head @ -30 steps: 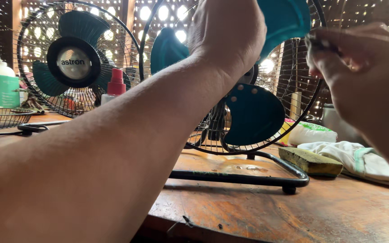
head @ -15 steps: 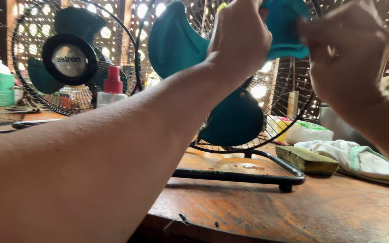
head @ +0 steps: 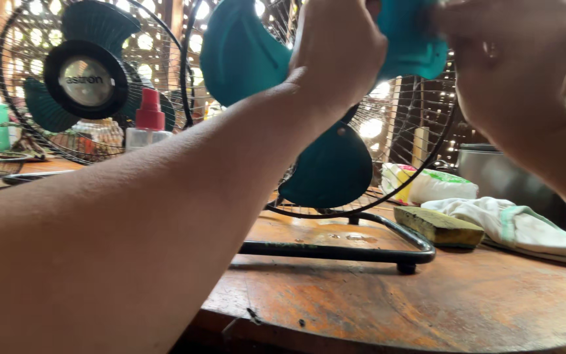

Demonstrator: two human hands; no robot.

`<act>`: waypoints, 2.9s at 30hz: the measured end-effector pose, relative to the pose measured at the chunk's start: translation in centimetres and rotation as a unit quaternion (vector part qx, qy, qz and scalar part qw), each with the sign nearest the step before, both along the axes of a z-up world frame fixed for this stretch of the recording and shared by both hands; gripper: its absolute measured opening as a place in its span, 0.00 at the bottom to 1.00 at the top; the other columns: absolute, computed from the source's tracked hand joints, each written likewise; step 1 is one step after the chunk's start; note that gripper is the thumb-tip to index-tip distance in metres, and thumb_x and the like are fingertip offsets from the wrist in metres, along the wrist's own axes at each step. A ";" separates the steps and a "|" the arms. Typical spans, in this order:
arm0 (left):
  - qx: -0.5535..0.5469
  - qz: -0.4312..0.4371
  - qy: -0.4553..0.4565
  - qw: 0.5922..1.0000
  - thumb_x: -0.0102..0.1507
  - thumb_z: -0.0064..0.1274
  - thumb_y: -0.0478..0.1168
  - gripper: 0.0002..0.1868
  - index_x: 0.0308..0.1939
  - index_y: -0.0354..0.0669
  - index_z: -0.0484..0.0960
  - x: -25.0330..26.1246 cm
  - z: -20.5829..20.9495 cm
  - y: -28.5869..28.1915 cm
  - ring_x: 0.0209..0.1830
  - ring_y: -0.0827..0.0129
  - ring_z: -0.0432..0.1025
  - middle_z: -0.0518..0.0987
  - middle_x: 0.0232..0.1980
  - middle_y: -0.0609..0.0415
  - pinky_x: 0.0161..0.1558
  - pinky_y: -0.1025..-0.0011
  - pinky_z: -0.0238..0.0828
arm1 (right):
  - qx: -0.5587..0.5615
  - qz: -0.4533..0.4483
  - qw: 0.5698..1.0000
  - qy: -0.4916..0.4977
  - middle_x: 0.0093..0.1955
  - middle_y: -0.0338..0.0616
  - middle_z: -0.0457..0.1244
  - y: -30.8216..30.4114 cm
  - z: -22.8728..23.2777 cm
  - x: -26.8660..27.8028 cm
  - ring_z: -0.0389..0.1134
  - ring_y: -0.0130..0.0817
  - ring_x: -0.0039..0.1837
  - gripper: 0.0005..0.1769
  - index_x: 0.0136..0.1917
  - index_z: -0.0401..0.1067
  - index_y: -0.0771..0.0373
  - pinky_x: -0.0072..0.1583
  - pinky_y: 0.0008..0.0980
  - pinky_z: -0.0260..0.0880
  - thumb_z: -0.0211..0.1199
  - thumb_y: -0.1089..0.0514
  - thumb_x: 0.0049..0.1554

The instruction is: The person cleans a teal table fan by wiping the blades and motor housing with a cloth and sponge, then sprays a liquid onto the fan cage and wipes it. The person handles the fan blades, motor housing, and cage while using a spray bottle, cloth, and sponge.

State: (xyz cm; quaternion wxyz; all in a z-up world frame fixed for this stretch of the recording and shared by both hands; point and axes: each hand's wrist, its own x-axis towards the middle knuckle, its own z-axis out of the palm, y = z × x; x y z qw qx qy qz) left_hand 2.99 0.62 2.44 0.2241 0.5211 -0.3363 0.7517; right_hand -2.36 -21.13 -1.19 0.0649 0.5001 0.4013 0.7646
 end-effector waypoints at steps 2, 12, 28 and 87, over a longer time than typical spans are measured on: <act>-0.002 0.006 -0.026 1.000 0.54 0.59 0.30 0.05 0.30 0.41 0.78 -0.1 0.0 1.1 0.27 0.60 0.76 0.78 0.26 0.50 0.31 0.62 0.74 | -0.002 -0.007 1.000 -0.024 0.51 0.47 0.70 0.9 -0.3 0.6 0.72 0.33 0.50 0.11 0.56 0.82 0.64 0.51 0.30 0.71 0.62 0.73 0.67; 0.062 0.125 -0.054 0.989 0.55 0.60 0.30 0.06 0.26 0.42 0.81 3.5 0.4 -0.1 0.24 0.66 0.76 0.78 0.24 0.52 0.26 0.64 0.72 | 0.063 0.013 0.984 0.166 0.49 0.51 0.70 -0.1 -3.7 -1.1 0.70 0.31 0.46 0.05 0.55 0.81 0.66 0.43 0.28 0.67 0.67 0.70 0.67; 0.003 0.443 -0.074 0.893 0.48 0.61 0.30 0.06 0.29 0.42 0.88 -1.3 -0.8 0.6 0.30 0.60 0.78 0.79 0.26 0.51 0.34 0.62 0.75 | 0.000 0.089 0.989 0.122 0.46 0.50 0.70 5.5 -4.2 -0.7 0.71 0.34 0.44 0.03 0.50 0.81 0.68 0.47 0.32 0.71 0.70 0.70 0.62; 0.117 0.053 0.150 0.980 0.67 0.48 0.35 0.07 0.39 0.45 0.82 1.4 1.8 5.7 0.28 0.75 0.78 0.80 0.31 0.59 0.27 0.71 0.75 | 0.031 0.135 0.990 0.029 0.46 0.47 0.71 7.5 -2.0 1.0 0.72 0.34 0.46 0.09 0.47 0.83 0.63 0.47 0.34 0.69 0.70 0.73 0.66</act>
